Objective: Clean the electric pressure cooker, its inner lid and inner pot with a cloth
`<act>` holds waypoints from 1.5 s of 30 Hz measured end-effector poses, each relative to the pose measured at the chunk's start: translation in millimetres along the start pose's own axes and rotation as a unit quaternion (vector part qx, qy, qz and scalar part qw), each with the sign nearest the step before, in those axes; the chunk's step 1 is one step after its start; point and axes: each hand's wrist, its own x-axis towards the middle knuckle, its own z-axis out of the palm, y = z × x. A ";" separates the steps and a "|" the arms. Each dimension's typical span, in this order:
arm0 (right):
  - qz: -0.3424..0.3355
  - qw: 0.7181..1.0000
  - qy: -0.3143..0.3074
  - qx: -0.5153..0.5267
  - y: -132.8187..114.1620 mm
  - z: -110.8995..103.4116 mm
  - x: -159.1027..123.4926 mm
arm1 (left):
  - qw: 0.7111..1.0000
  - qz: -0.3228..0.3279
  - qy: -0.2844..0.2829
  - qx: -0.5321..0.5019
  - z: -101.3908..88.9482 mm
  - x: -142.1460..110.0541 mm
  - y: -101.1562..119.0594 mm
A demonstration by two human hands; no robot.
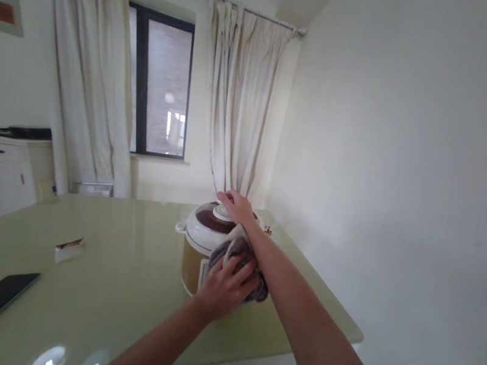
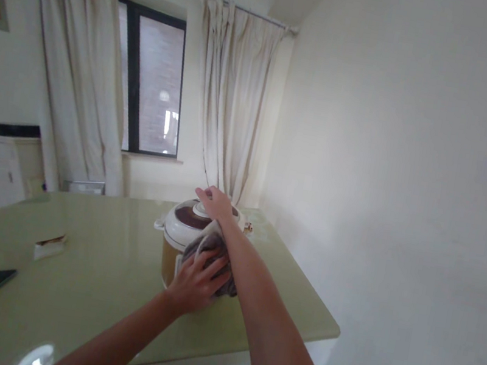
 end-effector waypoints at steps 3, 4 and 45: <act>-0.008 1.000 0.009 0.003 -1.1 -0.4 -2.1 | 0.996 0.057 -0.073 -0.013 19.6 0.0 23.5; -0.010 1.000 0.010 0.004 -1.6 -0.7 -2.9 | 0.992 0.086 -0.091 -0.015 26.6 -1.9 32.0; 0.067 0.994 0.037 0.074 -5.7 0.6 -5.1 | 0.900 -0.377 -0.151 -0.159 -53.4 52.7 -198.5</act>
